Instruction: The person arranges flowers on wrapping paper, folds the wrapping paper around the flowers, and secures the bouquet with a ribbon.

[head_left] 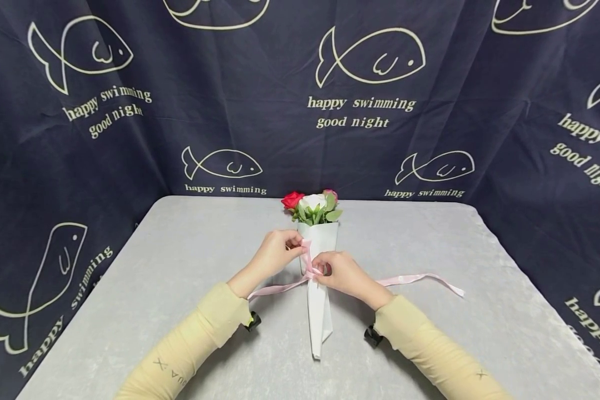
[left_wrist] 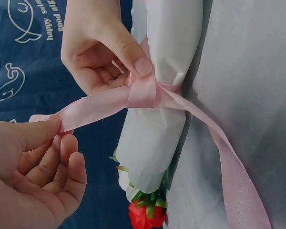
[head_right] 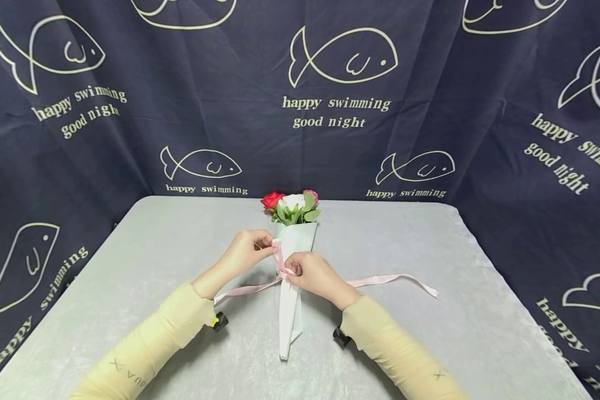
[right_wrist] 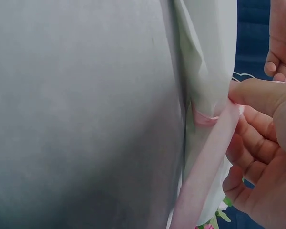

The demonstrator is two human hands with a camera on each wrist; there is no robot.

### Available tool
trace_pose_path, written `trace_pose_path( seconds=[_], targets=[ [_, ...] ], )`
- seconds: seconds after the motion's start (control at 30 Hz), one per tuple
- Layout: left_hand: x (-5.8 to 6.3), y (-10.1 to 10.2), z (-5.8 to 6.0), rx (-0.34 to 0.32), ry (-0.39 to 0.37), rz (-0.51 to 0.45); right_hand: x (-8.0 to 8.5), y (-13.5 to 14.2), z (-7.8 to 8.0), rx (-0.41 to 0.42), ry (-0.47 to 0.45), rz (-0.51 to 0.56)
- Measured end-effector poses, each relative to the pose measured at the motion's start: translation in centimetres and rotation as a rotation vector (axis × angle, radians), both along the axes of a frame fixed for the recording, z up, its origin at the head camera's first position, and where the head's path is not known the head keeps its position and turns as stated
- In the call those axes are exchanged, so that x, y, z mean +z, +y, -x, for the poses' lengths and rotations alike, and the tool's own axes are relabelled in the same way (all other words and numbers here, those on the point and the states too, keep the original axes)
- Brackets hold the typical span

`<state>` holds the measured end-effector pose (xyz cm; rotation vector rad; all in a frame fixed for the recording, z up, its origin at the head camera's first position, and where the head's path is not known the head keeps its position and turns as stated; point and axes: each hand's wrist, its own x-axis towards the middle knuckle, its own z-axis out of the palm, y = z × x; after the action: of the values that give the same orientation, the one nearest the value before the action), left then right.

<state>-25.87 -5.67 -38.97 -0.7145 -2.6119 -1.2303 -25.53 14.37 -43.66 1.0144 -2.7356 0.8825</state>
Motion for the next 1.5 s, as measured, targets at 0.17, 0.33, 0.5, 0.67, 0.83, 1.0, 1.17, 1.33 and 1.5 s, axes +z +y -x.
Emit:
trace_pose_path(
  seconds=[0.17,0.33,0.5,0.67,0.83,1.0,1.17,1.33,1.5],
  targets=[
    [-0.04,0.00,-0.11,-0.012,0.000,-0.010,-0.44,-0.11,0.08,-0.020,0.010,0.018],
    [0.03,0.04,-0.17,-0.009,-0.013,-0.015,-0.55,-0.10,0.16,-0.052,0.030,0.038],
    [0.01,0.03,-0.14,-0.003,-0.029,-0.005,-0.45,-0.11,0.26,-0.051,0.066,0.050],
    [0.01,0.08,-0.13,-0.006,-0.016,0.004,-0.34,-0.20,0.34,-0.029,0.096,0.060],
    [0.09,0.14,-0.22,-0.018,-0.018,-0.001,-0.40,-0.39,0.33,-0.085,0.096,0.056],
    [0.03,0.18,-0.26,-0.020,-0.016,-0.001,-0.50,-0.54,0.18,-0.202,0.099,0.060],
    [-0.02,0.17,-0.21,-0.025,-0.011,-0.003,-0.51,-0.57,-0.01,-0.234,0.111,0.064],
    [-0.05,0.15,-0.15,-0.018,-0.012,0.003,-0.57,-0.53,-0.02,-0.193,0.131,0.074],
    [0.01,0.18,-0.14,-0.005,-0.012,0.006,-0.44,-0.47,-0.06,-0.198,0.102,0.081]
  ],
)
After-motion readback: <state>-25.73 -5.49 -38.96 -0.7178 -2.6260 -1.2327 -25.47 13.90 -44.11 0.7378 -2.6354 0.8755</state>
